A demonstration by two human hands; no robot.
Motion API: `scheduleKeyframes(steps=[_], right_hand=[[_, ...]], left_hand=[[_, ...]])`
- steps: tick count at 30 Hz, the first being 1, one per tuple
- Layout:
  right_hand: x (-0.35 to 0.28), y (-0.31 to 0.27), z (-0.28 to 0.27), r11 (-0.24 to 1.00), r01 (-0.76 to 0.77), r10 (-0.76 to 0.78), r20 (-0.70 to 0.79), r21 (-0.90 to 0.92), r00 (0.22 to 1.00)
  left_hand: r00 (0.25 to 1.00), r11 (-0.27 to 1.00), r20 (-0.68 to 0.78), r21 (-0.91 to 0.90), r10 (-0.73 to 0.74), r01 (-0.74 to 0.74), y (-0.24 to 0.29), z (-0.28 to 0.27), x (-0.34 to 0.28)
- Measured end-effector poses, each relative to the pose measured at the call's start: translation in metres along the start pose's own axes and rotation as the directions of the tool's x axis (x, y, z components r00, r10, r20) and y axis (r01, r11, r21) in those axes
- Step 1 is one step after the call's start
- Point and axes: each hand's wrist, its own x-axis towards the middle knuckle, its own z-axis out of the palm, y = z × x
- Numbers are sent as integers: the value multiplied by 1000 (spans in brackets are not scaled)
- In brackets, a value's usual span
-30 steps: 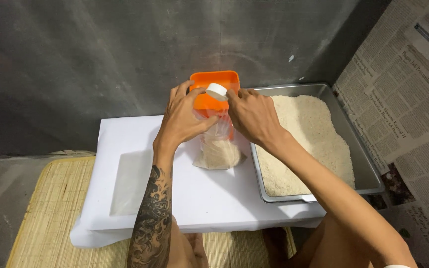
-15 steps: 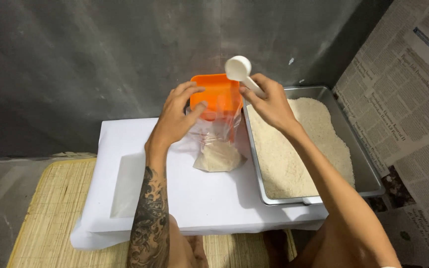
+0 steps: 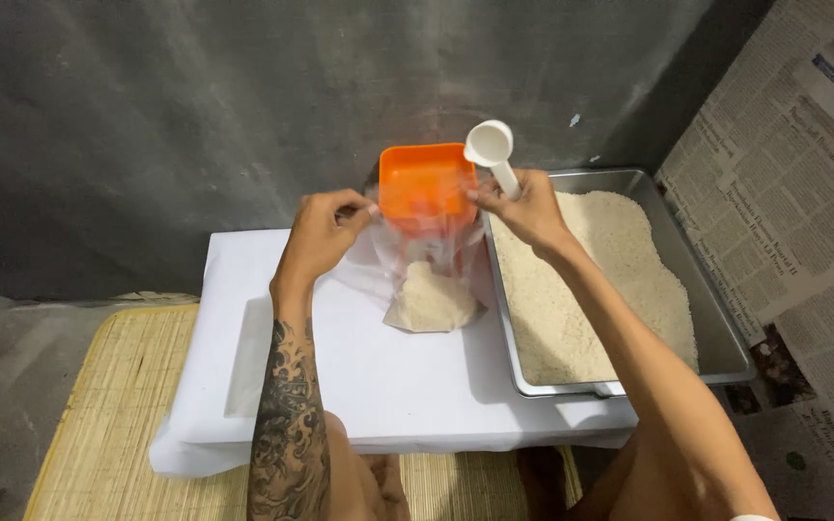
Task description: Scooping rice from a metal tray into a plastic bag using a small measuring scoop.
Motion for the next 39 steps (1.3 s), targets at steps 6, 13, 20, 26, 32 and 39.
scheduleKeyframes(steps=[6, 13, 20, 26, 32, 39], right_hand=[[-2, -11, -20, 995, 13, -10, -28, 102, 1000], [-1, -1, -34, 927, -229, 166, 225, 296, 960], [-7, -10, -34, 947, -118, 71, 164, 298, 984], [-3, 3, -27, 984, 24, -33, 51, 175, 998], [-5, 1, -23, 979, 14, -1, -62, 203, 998], [-15, -12, -29, 975, -53, 63, -38, 217, 997]], left_hand=[[987, 992, -106, -31, 122, -126, 2, 1, 3], [999, 998, -25, -63, 20, -22, 0, 2, 5], [1000, 990, -3, -141, -9, 8, 4, 8, 2], [999, 992, -41, -128, 10, -15, 0, 15, 5], [997, 987, -69, -161, -25, 14, -12, 12, 5], [997, 968, 13, -238, -78, 79, -11, 17, 1]])
